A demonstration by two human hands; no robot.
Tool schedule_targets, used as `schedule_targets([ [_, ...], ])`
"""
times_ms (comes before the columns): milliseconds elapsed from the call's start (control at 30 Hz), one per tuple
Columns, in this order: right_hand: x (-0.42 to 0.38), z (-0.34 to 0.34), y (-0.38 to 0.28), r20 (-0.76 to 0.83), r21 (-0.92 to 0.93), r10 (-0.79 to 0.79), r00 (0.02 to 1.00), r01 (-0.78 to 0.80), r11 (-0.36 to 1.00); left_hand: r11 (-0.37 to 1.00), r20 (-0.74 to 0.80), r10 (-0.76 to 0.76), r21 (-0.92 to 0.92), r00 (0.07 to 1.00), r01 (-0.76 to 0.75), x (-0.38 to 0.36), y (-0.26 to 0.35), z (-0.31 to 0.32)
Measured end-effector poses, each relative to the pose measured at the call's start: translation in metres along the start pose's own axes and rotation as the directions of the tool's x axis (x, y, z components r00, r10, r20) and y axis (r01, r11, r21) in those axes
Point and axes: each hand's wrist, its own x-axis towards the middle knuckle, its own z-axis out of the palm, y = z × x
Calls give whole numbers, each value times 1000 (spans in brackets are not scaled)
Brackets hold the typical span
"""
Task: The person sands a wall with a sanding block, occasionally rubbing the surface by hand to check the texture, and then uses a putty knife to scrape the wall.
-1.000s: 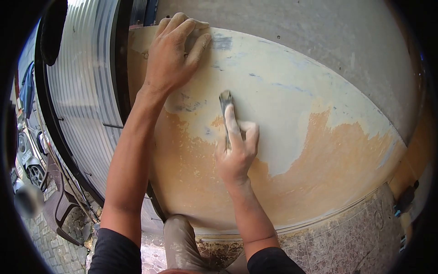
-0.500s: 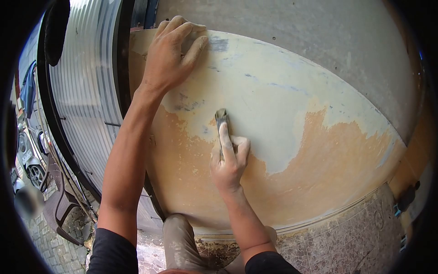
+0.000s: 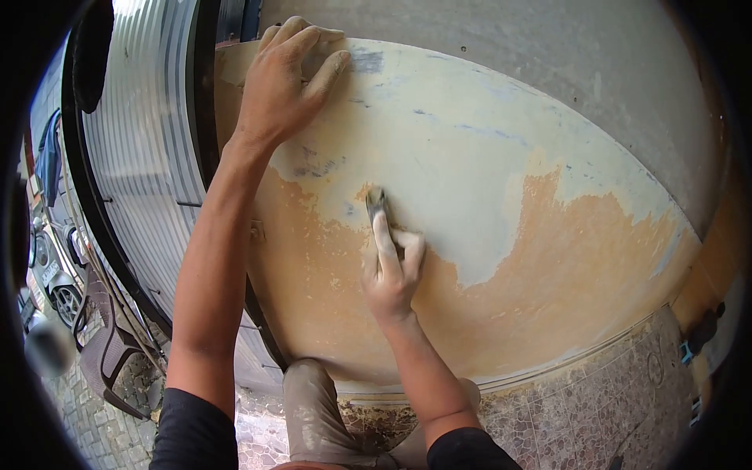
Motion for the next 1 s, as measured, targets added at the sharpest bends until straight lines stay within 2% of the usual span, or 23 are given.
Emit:
schedule_targets([
  [67,-51,-5,6,-2,-2,-26,1000,26,1000,1000,-10,6,-1,1000,-6,0,-3,-1],
  [133,-62,-15,-1,2,32,39,999,-39,999,1000,-5,29,-5,1000,-29,0,-4,1],
  [167,-58,-13,9,11,4,19,1000,-19,1000,999,4,32,-15,999,-31,-1,-4,2],
  [233,7,-7,8,-15,-20,22,1000,-23,1000,1000,-38,16,-21,999,-17,-1,-3,4],
  [300,78,-4,2,-51,-14,58,997,-59,998,998,6,-19,-60,1000,20,5,12,-9],
  [400,97,3,4,-68,26,69,995,-67,997,994,60,-38,-102,997,44,9,16,-15],
  [433,80,0,11,-57,1,6,998,-5,1000,993,77,-32,-108,997,41,9,14,-15],
  [500,18,-13,18,-17,-46,28,999,-29,999,993,92,-32,-109,995,42,7,10,-17],
  [567,-60,-25,27,-43,-25,14,999,-15,1000,993,85,-41,-109,996,50,7,12,-17],
  [600,-73,-28,27,-36,-20,8,999,-8,1000,993,81,-50,-104,995,58,6,12,-15],
  [667,-90,-34,24,18,48,2,1000,-3,999,998,-18,-43,-54,999,42,4,15,-6],
  [700,-69,-29,26,38,62,10,999,-12,998,997,-6,-42,-61,999,41,4,17,-2],
  [767,11,-23,21,62,-18,-35,997,37,999,995,-79,-96,-1,992,96,5,21,4],
  [833,74,-14,18,49,10,-16,999,16,1000,996,-46,-93,-23,995,92,5,22,2],
  [933,76,-5,19,-9,26,-2,1000,3,1000,997,-6,-49,-68,999,49,6,12,-5],
  [1000,20,-16,22,-10,0,16,1000,-16,1000,994,-17,32,-104,999,-34,4,3,-2],
])
